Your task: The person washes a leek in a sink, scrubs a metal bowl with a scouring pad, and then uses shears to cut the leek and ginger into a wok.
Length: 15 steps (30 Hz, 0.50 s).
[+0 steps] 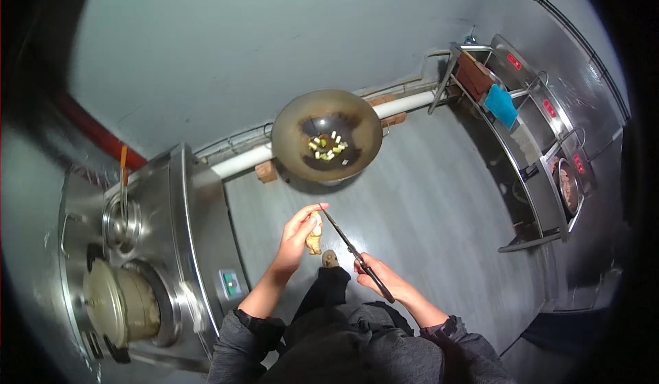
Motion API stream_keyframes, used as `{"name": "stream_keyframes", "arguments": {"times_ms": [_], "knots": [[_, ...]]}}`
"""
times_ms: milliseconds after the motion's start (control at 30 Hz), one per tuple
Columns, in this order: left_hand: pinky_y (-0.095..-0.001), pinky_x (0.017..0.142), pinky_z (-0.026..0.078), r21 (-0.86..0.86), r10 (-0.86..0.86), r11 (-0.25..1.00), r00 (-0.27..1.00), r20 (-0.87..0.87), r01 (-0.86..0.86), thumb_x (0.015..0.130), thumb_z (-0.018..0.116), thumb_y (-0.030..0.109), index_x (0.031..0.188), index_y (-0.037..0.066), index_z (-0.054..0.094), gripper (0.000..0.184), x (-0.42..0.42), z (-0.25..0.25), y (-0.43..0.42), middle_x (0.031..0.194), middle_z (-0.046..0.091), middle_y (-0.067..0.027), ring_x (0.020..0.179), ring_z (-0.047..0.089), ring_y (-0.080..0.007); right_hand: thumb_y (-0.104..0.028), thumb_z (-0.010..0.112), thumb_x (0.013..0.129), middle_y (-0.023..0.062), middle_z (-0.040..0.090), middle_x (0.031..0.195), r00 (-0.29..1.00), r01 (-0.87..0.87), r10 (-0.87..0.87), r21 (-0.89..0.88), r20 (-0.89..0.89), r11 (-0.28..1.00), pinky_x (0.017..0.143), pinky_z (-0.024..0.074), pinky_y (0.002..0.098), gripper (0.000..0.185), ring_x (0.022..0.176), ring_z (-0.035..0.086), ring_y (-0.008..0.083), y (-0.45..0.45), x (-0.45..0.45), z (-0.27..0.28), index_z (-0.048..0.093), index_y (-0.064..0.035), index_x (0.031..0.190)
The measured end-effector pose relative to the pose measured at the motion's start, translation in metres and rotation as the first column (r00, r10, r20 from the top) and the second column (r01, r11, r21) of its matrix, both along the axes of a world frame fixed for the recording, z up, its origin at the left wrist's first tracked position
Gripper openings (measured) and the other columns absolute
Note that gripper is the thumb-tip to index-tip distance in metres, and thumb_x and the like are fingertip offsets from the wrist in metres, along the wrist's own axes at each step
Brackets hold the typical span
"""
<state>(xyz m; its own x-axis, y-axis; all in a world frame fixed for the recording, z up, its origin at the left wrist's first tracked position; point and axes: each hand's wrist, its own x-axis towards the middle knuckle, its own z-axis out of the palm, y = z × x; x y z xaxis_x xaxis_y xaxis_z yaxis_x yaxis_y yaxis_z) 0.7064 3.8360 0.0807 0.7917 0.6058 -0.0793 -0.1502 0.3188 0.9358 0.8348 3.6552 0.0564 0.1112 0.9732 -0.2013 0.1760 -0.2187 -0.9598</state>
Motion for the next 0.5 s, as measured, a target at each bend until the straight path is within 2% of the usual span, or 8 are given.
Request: {"name": "stream_keyframes", "arguments": {"times_ms": [133, 167, 200, 267, 300, 333, 433, 500], "knots": [[-0.0178, 0.07, 0.033, -0.04, 0.003, 0.999, 0.997, -0.076, -0.006, 0.085, 0.044, 0.014, 0.117, 0.001, 0.047, 0.035, 0.053, -0.009, 0.066, 0.079, 0.045, 0.0016, 0.076, 0.042, -0.0053, -0.045, 0.054, 0.078, 0.0098, 0.049, 0.071, 0.993, 0.119, -0.119, -0.01, -0.012, 0.993, 0.063, 0.04, 0.0315, 0.046, 0.069, 0.049, 0.0195, 0.064, 0.031, 0.002, 0.045, -0.0017, 0.087], [-0.0168, 0.062, 0.035, -0.044, 0.018, 0.999, 0.998, -0.068, -0.021, 0.086, 0.044, 0.015, 0.119, 0.001, 0.046, 0.036, 0.066, -0.007, 0.079, 0.074, 0.045, 0.0022, 0.069, 0.043, -0.0044, -0.045, 0.053, 0.078, 0.0125, 0.05, 0.072, 0.992, 0.129, -0.129, -0.041, 0.001, 0.991, 0.064, 0.0405, 0.0329, 0.047, 0.07, 0.051, 0.0217, 0.078, 0.039, 0.004, 0.044, 0.0001, 0.087], [-0.0168, 0.062, 0.035, -0.052, 0.0, 0.999, 0.997, -0.076, -0.004, 0.086, 0.044, 0.015, 0.119, 0.001, 0.046, 0.036, 0.075, -0.006, 0.088, 0.074, 0.045, 0.0022, 0.069, 0.043, -0.0044, -0.045, 0.053, 0.078, 0.0125, 0.05, 0.072, 0.989, 0.145, -0.146, -0.05, -0.006, 0.988, 0.064, 0.0405, 0.0329, 0.047, 0.07, 0.051, 0.0217, 0.088, 0.044, 0.004, 0.044, 0.0001, 0.087], [-0.0169, 0.051, 0.037, -0.098, 0.063, 0.992, 0.992, -0.109, -0.074, 0.086, 0.046, 0.018, 0.119, 0.001, 0.045, 0.037, 0.096, -0.005, 0.107, 0.067, 0.045, 0.0033, 0.06, 0.044, -0.0036, -0.044, 0.054, 0.079, 0.0158, 0.052, 0.074, 0.983, 0.18, -0.176, -0.091, 0.047, 0.979, 0.066, 0.0409, 0.0343, 0.047, 0.073, 0.053, 0.025, 0.114, 0.055, 0.002, 0.044, 0.0018, 0.087], [-0.0179, 0.043, 0.038, -0.116, 0.2, 0.972, 0.978, -0.064, -0.206, 0.084, 0.051, 0.017, 0.112, 0.001, 0.05, 0.032, 0.112, -0.009, 0.113, 0.065, 0.047, 0.0033, 0.054, 0.044, -0.0031, -0.041, 0.054, 0.079, 0.0207, 0.053, 0.075, 0.976, 0.217, -0.211, -0.129, 0.063, 0.967, 0.066, 0.0416, 0.0374, 0.048, 0.075, 0.056, 0.0314, 0.126, 0.059, 0.005, 0.043, 0.0042, 0.087], [-0.0179, 0.043, 0.038, -0.121, 0.196, 0.972, 0.978, -0.067, -0.203, 0.084, 0.051, 0.017, 0.112, 0.001, 0.05, 0.032, 0.121, -0.014, 0.123, 0.065, 0.047, 0.0033, 0.054, 0.044, -0.0031, -0.041, 0.054, 0.079, 0.0207, 0.053, 0.075, 0.975, 0.221, -0.214, -0.135, 0.062, 0.966, 0.066, 0.0416, 0.0374, 0.048, 0.075, 0.056, 0.0314, 0.138, 0.066, 0.001, 0.043, 0.0042, 0.087], [-0.0185, 0.055, 0.042, -0.158, 0.376, 0.904, 0.914, -0.155, -0.398, 0.08, 0.058, 0.01, 0.09, 0.003, 0.054, 0.013, 0.144, -0.04, 0.152, 0.074, 0.054, -0.0015, 0.063, 0.05, -0.0049, -0.041, 0.056, 0.078, 0.0254, 0.053, 0.07, 0.968, 0.243, -0.214, -0.264, 0.133, 0.933, 0.063, 0.0414, 0.0418, 0.051, 0.073, 0.056, 0.0401, 0.171, 0.086, -0.014, 0.042, 0.0073, 0.086], [-0.0186, 0.057, 0.042, -0.146, 0.405, 0.892, 0.9, -0.16, -0.427, 0.08, 0.058, 0.01, 0.091, 0.003, 0.054, 0.014, 0.16, -0.053, 0.166, 0.076, 0.055, -0.0021, 0.065, 0.051, -0.0054, -0.041, 0.056, 0.077, 0.0252, 0.052, 0.07, 0.974, 0.221, -0.195, -0.269, 0.117, 0.938, 0.062, 0.0415, 0.0414, 0.051, 0.072, 0.056, 0.0398, 0.194, 0.101, -0.024, 0.041, 0.0076, 0.086]]}}
